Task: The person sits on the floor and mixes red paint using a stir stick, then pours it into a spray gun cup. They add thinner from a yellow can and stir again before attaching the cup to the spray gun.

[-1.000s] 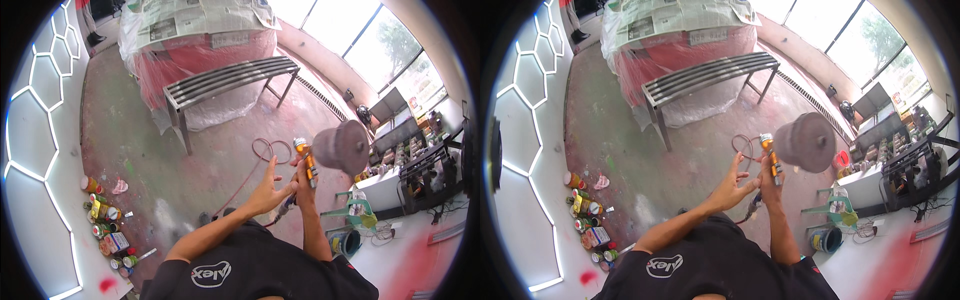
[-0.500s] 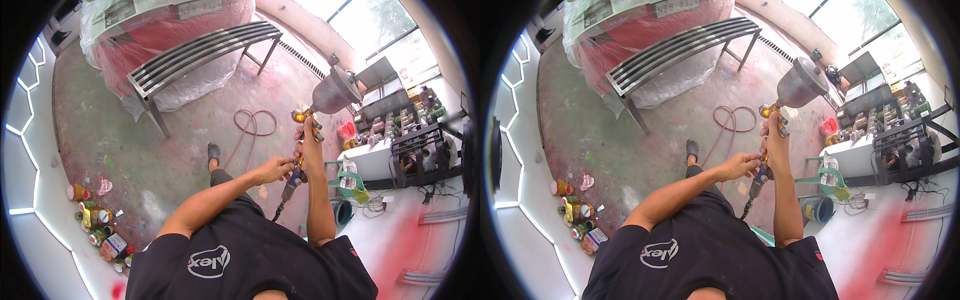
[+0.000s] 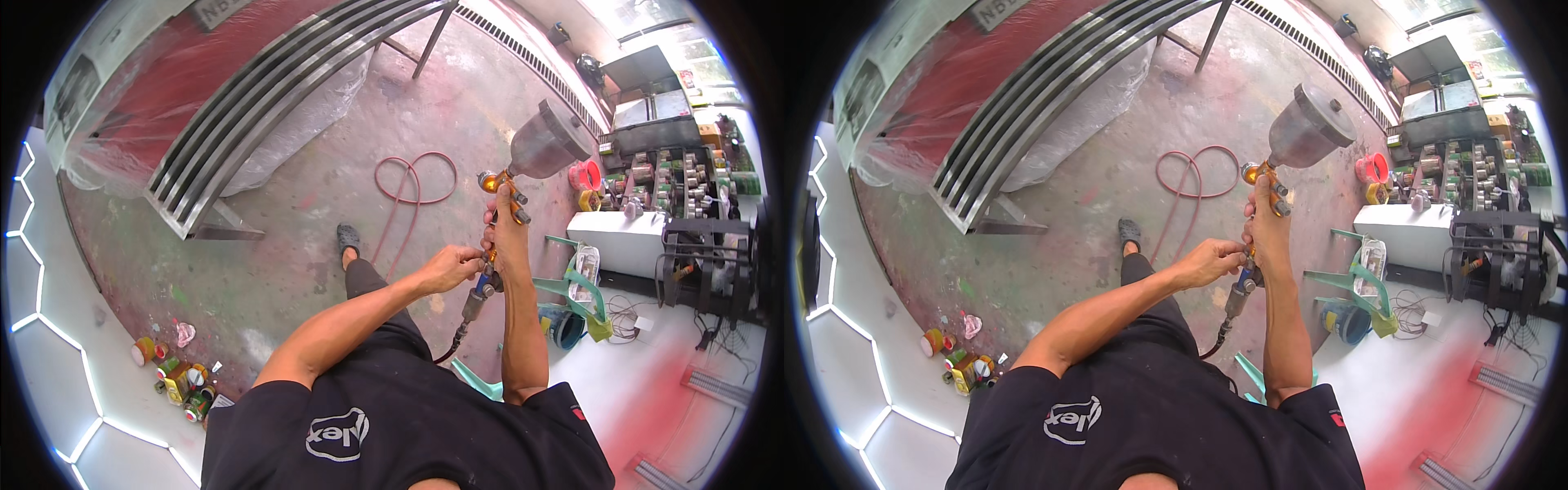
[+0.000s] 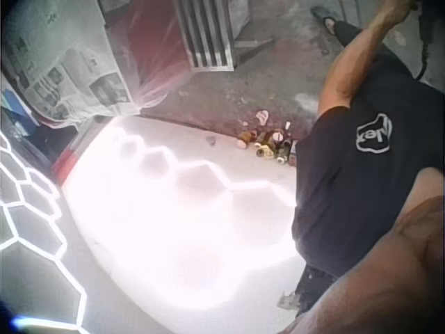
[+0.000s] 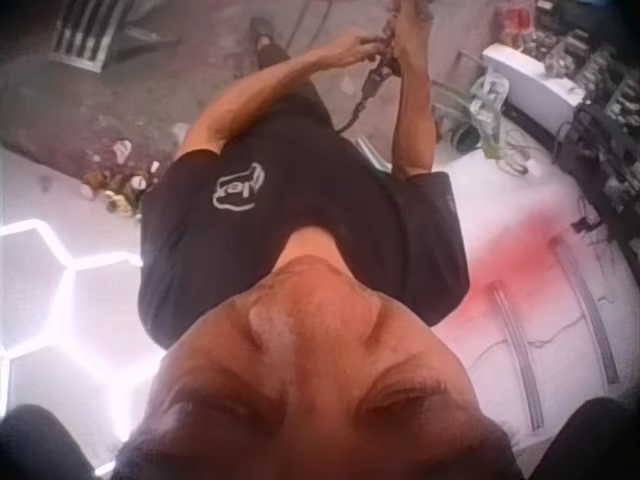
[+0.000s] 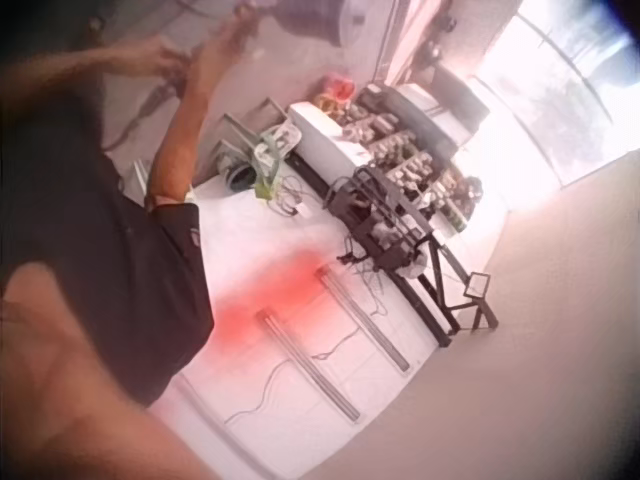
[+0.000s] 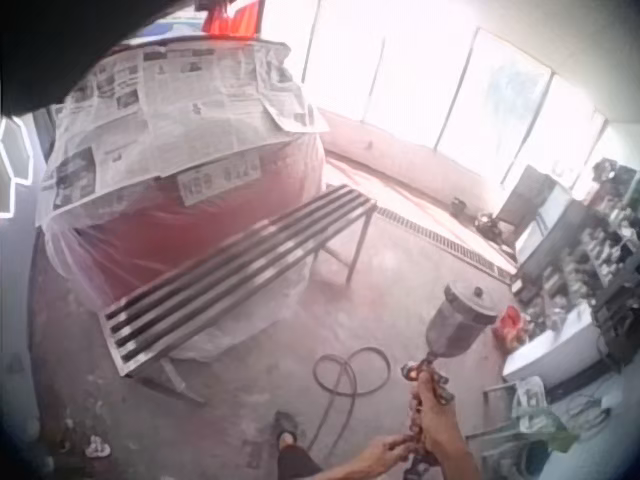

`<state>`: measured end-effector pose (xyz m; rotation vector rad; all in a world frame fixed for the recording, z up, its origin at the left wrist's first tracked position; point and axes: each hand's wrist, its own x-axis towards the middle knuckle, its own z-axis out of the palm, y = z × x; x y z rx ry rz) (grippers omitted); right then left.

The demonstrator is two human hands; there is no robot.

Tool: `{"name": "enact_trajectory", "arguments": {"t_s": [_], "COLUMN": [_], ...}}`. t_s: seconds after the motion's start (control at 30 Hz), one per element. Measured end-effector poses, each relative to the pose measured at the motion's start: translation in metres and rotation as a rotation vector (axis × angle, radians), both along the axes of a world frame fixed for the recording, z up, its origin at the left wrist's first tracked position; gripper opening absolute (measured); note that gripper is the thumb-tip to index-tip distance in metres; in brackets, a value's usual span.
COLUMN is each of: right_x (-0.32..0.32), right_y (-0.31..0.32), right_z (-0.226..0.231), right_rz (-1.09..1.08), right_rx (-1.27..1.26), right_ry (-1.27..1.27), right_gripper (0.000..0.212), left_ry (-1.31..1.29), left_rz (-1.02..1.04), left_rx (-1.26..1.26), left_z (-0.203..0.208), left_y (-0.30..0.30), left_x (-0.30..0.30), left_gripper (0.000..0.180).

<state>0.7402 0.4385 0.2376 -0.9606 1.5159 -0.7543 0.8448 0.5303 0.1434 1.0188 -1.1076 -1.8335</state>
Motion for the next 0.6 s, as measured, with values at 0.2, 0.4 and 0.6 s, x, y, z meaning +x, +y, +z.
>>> {"name": "enact_trajectory", "arguments": {"t_s": [0.2,0.4,0.6], "right_x": [0.021,0.037,0.027], "right_y": [-0.08,-0.118,-0.139], "right_z": [-0.013,-0.018,-0.041], "right_rz": [-0.006,-0.019,-0.011], "right_rx": [0.066,0.075,0.128], "right_ry": [0.017,0.054,0.042], "right_gripper": [0.054,0.054,0.059], "left_ry": [-0.037,0.037,-0.072], "left_rz": [-0.025,-0.011,0.037], "left_rx": [0.106,0.162,0.137], "left_z": [-0.009,-0.024,-0.028], "left_y": [-0.075,-0.111,-0.117], "left_x": [0.018,0.023,0.038], "left_gripper": [0.031,0.035,0.045]}}
